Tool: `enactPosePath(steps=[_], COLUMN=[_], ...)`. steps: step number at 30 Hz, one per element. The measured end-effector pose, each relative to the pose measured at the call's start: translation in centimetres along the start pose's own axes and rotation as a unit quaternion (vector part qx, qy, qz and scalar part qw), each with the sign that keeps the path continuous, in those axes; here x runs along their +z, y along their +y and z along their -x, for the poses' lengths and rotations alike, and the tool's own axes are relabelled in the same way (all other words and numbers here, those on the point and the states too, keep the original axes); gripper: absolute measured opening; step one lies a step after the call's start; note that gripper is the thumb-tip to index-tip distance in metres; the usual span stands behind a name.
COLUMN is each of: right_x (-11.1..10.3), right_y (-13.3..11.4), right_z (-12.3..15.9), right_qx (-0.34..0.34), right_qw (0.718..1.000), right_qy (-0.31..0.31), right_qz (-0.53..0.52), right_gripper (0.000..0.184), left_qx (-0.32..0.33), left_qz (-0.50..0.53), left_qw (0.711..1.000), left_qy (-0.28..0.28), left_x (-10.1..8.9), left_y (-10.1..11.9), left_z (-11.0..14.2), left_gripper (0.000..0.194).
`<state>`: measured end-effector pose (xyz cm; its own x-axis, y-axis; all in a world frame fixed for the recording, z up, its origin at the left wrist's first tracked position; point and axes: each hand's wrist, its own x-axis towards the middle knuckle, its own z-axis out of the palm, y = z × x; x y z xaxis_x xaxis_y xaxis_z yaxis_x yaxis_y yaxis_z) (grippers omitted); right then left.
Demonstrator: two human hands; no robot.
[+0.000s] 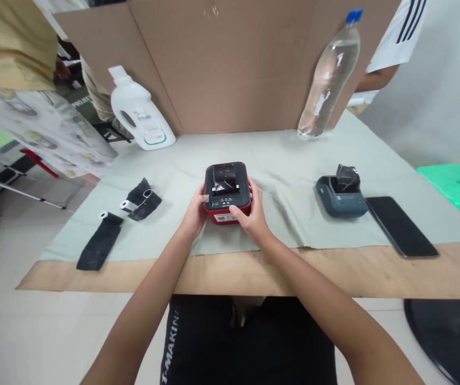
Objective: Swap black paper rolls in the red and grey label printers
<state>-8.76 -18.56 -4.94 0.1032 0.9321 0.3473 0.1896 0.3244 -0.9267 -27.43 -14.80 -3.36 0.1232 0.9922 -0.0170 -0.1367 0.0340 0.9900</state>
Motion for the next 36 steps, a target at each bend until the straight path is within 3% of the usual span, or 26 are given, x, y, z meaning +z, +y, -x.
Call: enactPosePath(steps=[7,13,24,36], right_x=[-0.5,-1.0,-1.1,-1.3], right_y=[0.4,0.2,0.6,1.1], right_z=[-0.6,-0.8,-1.0,-1.2], right_qx=[-0.001,-0.005,-0.013,-0.027], right_qw=[0.999,0.999,0.998,0.998], right_qy=[-0.042,-0.053,-0.049,-0.055], right_qz=[-0.005,-0.008,-0.04,-0.02], right_gripper=[0.112,0.112,0.112,0.113], left_qx=[-0.001,0.007,-0.003,-0.01], left_qz=[-0.008,-0.026,0.13,0.125], left_qw=[1.0,1.0,0.991,0.992], left_qy=[0.001,0.001,0.013,0.013], left_x=[-0.1,-0.2,0.1,0.1], left_y=[-0.2,-0.4,-0.3,0.0], left_z=[0.0,-0.1,-0.1,-0.2], left_gripper=[0.073,0.072,0.067,0.065])
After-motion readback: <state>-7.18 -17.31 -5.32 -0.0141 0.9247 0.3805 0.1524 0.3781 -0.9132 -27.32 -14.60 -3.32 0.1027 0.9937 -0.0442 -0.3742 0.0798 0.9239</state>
